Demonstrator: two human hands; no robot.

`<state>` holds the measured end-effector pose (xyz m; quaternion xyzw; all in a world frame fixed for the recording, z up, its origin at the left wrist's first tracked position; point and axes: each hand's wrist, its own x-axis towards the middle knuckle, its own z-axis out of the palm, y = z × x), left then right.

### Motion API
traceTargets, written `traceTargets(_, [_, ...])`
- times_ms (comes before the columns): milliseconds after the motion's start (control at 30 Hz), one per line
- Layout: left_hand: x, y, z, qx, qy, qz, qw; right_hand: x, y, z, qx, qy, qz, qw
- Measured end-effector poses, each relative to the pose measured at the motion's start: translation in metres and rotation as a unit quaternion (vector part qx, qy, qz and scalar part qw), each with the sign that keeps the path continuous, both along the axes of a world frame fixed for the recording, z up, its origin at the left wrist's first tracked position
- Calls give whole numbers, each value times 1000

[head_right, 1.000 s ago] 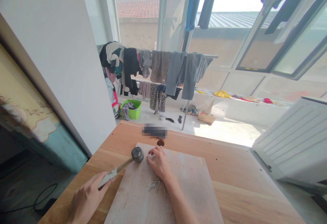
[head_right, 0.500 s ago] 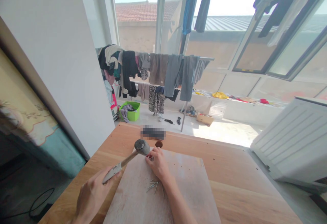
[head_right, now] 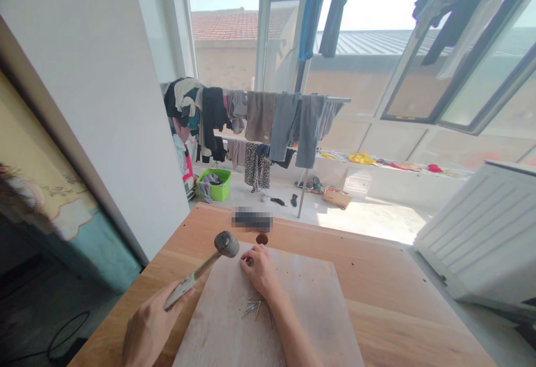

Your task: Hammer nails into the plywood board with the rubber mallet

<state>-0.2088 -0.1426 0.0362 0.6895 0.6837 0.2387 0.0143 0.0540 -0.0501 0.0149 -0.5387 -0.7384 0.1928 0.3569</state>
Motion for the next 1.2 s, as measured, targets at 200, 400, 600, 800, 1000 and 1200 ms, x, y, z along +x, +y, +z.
traceTargets(200, [5,2,-2,-5,13,-23,1000,0,-1,4,0,-6,-3,1000])
traceTargets(400, [-4,-1,-20,54,10,-20,998,-1,0,1,-8,1,-13,1000])
traceTargets(600, [-5,-2,-31,61,19,-30,998,25,-1,22,-41,-16,-7,999])
traceTargets(800, [-5,-2,-25,52,15,-23,998,51,-32,59,-110,-93,101,984])
traceTargets(1000, [-13,5,-25,57,32,-29,997,38,-49,52,-145,-161,122,969])
traceTargets(1200, [-14,6,-26,75,54,-47,995,38,-40,44,-110,-195,100,970])
